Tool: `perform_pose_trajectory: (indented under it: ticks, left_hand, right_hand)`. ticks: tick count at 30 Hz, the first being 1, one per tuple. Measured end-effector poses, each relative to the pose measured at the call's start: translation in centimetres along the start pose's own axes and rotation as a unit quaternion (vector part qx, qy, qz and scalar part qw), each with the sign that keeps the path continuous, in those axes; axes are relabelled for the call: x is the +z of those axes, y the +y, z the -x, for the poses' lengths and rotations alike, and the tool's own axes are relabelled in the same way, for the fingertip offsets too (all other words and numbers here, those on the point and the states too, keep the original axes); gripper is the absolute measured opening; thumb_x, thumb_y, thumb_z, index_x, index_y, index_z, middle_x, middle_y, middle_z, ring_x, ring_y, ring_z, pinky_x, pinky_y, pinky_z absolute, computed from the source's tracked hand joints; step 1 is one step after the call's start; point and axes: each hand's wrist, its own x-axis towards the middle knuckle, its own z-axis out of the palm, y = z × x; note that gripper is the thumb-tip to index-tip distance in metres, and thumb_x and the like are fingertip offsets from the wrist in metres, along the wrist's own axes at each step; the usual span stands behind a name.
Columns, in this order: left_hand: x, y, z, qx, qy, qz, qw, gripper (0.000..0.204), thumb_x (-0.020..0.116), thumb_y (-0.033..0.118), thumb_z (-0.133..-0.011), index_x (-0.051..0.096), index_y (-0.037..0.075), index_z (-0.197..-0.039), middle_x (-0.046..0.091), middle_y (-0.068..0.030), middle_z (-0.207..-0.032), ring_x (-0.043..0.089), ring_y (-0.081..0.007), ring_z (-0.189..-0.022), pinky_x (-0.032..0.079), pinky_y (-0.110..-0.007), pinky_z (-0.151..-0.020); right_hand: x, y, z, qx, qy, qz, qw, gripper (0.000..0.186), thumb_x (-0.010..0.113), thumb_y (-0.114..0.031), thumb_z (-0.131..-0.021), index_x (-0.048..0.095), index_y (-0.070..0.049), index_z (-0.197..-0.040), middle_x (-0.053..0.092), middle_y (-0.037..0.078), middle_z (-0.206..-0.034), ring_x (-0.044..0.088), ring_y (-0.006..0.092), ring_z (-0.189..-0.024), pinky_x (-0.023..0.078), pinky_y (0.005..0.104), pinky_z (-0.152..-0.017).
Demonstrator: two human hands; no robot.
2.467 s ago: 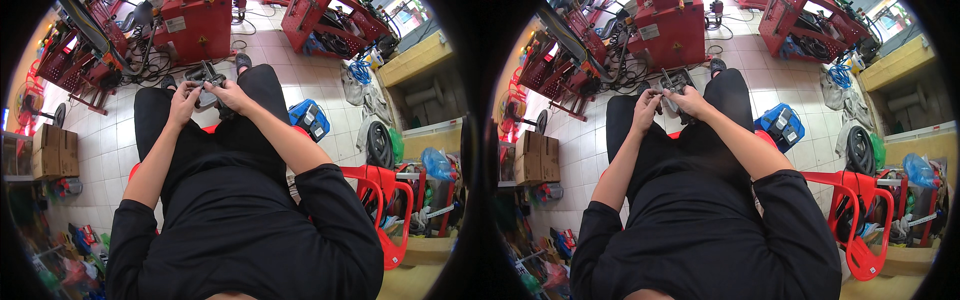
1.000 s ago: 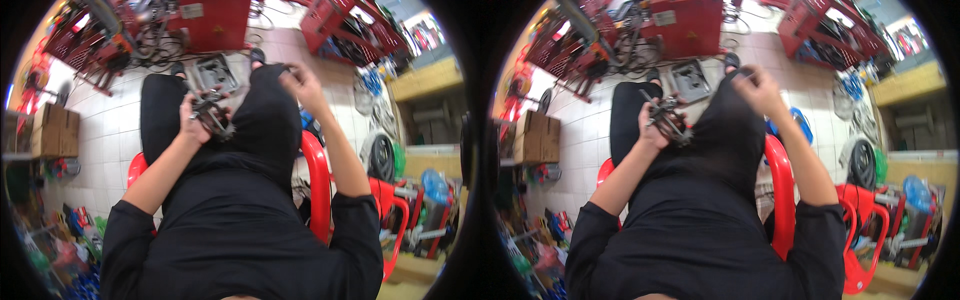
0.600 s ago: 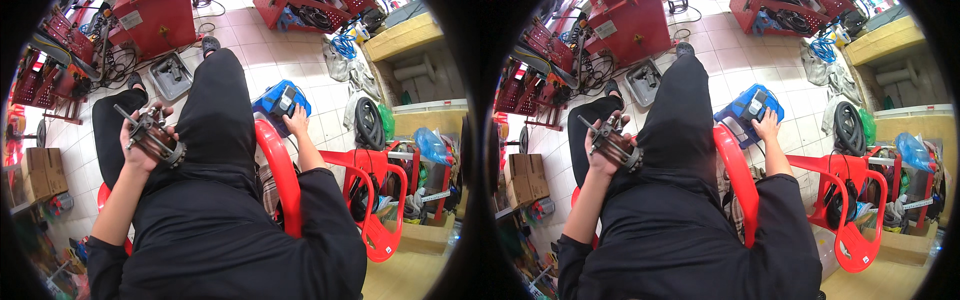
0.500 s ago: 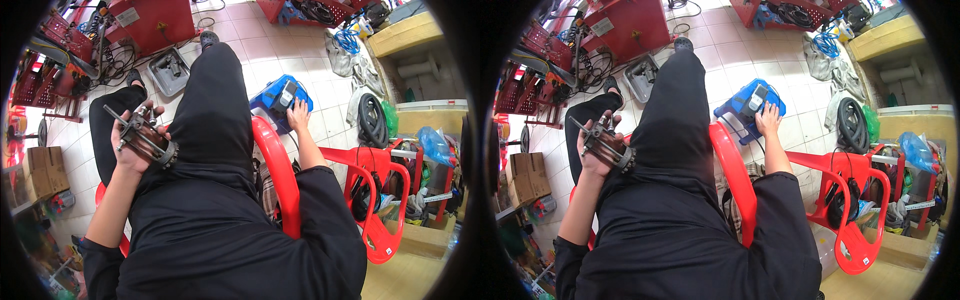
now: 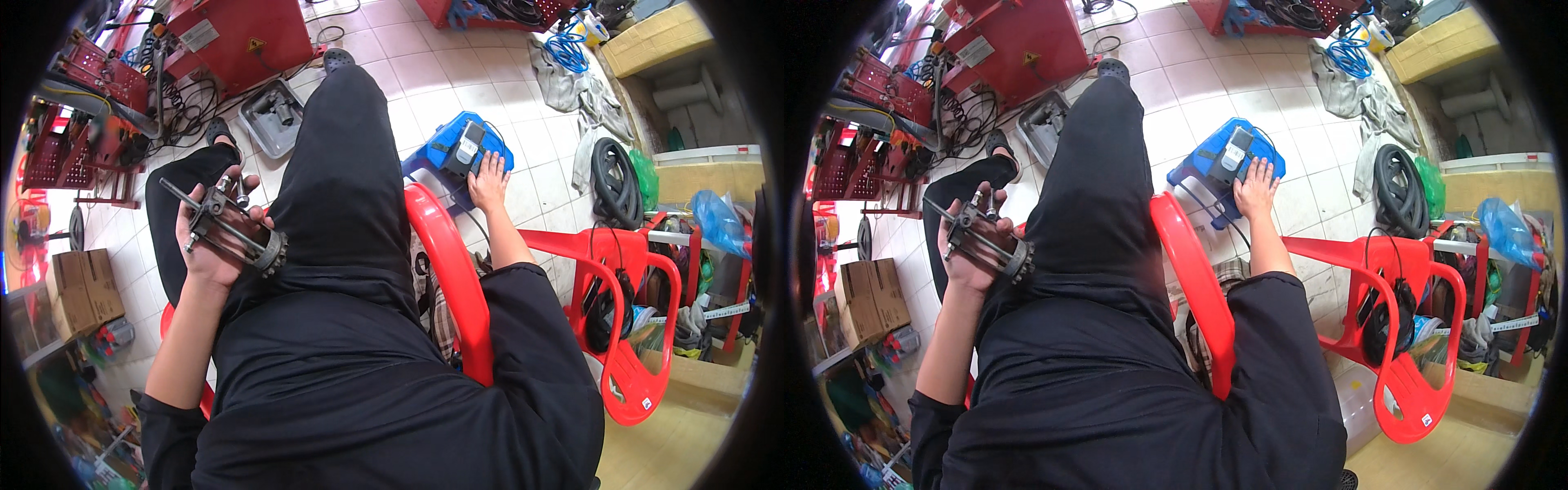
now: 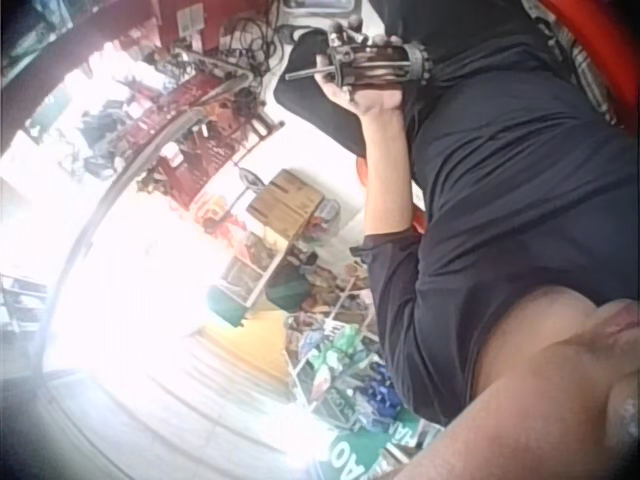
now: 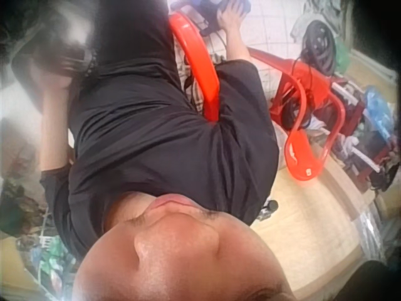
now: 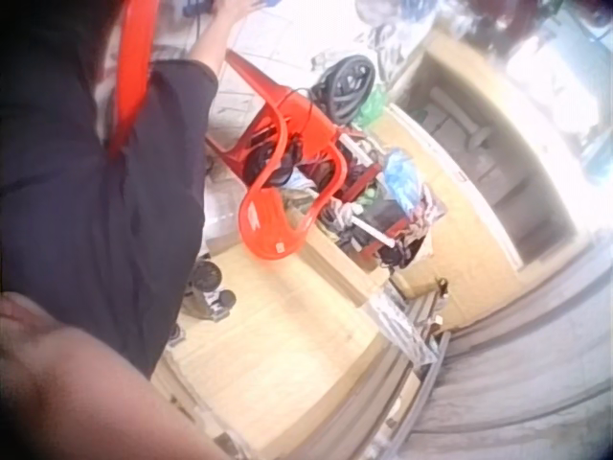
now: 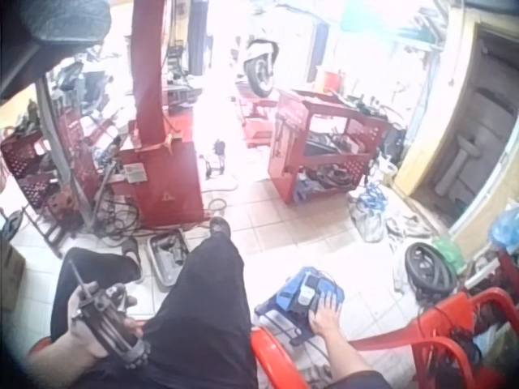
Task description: The person sits on a stool in a workshop and uses a screwdriver to disassemble a mechanical part held in their lap. They remove a screw and a small metal piece, placing them into a metal tray on the floor, then continue to manipulate the part with their hands.
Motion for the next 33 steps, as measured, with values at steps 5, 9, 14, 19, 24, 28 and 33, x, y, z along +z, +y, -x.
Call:
perform_pose_trajectory:
  ticks: [5, 9, 14, 19, 24, 28, 33]
  left_hand:
    - [-0.1, -0.1, 0.3, -0.001, 0.000, 0.005, 1.000, 0.052, 0.035, 0.044, -0.088, 0.046, 0.007, -0.123, 0.053, -0.0153, -0.116, 0.060, -0.0292, -0.082, 0.046, -0.046, -0.079]
    - [-0.1, -0.1, 0.2, 0.002, 0.002, -0.001, 1.000, 0.052, 0.035, 0.044, -0.088, 0.045, 0.008, -0.124, 0.053, -0.0153, -0.115, 0.059, -0.0289, -0.082, 0.045, -0.046, -0.079]
    - [0.2, -0.2, 0.2, 0.001, 0.000, 0.010, 1.000, 0.053, 0.035, 0.044, -0.088, 0.045, 0.007, -0.124, 0.053, -0.0152, -0.114, 0.057, -0.0289, -0.081, 0.045, -0.045, -0.079]
    - [0.0, -0.2, 0.2, 0.000, 0.013, -0.001, 1.000, 0.053, 0.036, 0.045, -0.087, 0.045, 0.008, -0.124, 0.053, -0.0152, -0.114, 0.058, -0.0290, -0.081, 0.045, -0.045, -0.079]
    - [0.1, -0.3, 0.2, -0.002, -0.001, 0.014, 1.000, 0.053, 0.035, 0.045, -0.088, 0.044, 0.007, -0.125, 0.053, -0.0154, -0.114, 0.058, -0.0292, -0.082, 0.045, -0.046, -0.080]
    - [0.2, -0.2, 0.2, 0.007, -0.001, 0.012, 1.000, 0.053, 0.036, 0.044, -0.088, 0.045, 0.007, -0.124, 0.053, -0.0159, -0.114, 0.059, -0.0292, -0.080, 0.046, -0.045, -0.079]
    - [0.4, 0.8, 0.4, 0.017, 0.029, 0.023, 0.999, 0.052, 0.037, 0.043, -0.086, 0.046, 0.004, -0.121, 0.054, -0.0166, -0.111, 0.061, -0.0292, -0.076, 0.048, -0.045, -0.074]
  right_hand:
    - [0.2, 0.2, -0.1, -0.019, 0.013, -0.002, 1.000, 0.076, 0.044, -0.040, -0.086, 0.012, 0.003, -0.140, 0.013, 0.020, -0.147, 0.009, 0.0329, -0.137, 0.008, 0.0462, -0.110]
    - [0.6, 0.2, -0.1, -0.024, 0.019, 0.011, 0.999, 0.077, 0.044, -0.039, -0.086, 0.012, 0.006, -0.139, 0.013, 0.022, -0.146, 0.009, 0.0336, -0.137, 0.008, 0.0423, -0.111]
    - [0.5, 0.1, -0.2, -0.024, 0.012, 0.012, 1.000, 0.076, 0.044, -0.039, -0.086, 0.011, 0.007, -0.139, 0.013, 0.023, -0.146, 0.009, 0.0338, -0.137, 0.009, 0.0424, -0.111]
    - [0.5, 0.2, -0.2, -0.024, 0.011, 0.020, 0.999, 0.077, 0.045, -0.038, -0.086, 0.011, 0.006, -0.139, 0.012, 0.023, -0.146, 0.009, 0.0337, -0.137, 0.009, 0.0424, -0.111]
    - [0.3, 0.1, -0.2, -0.021, 0.004, 0.011, 1.000, 0.077, 0.045, -0.038, -0.086, 0.011, 0.006, -0.139, 0.012, 0.023, -0.146, 0.009, 0.0336, -0.137, 0.009, 0.0424, -0.111]
    - [0.6, 0.1, -0.4, -0.025, 0.010, 0.008, 1.000, 0.076, 0.043, -0.039, -0.086, 0.013, 0.006, -0.139, 0.013, 0.023, -0.146, 0.010, 0.0339, -0.137, 0.010, 0.0428, -0.110]
    - [-0.9, 0.9, -2.0, -0.040, 0.004, -0.050, 0.998, 0.069, 0.039, -0.040, -0.088, 0.021, 0.006, -0.137, 0.020, 0.025, -0.143, 0.017, 0.0357, -0.135, 0.014, 0.0445, -0.109]
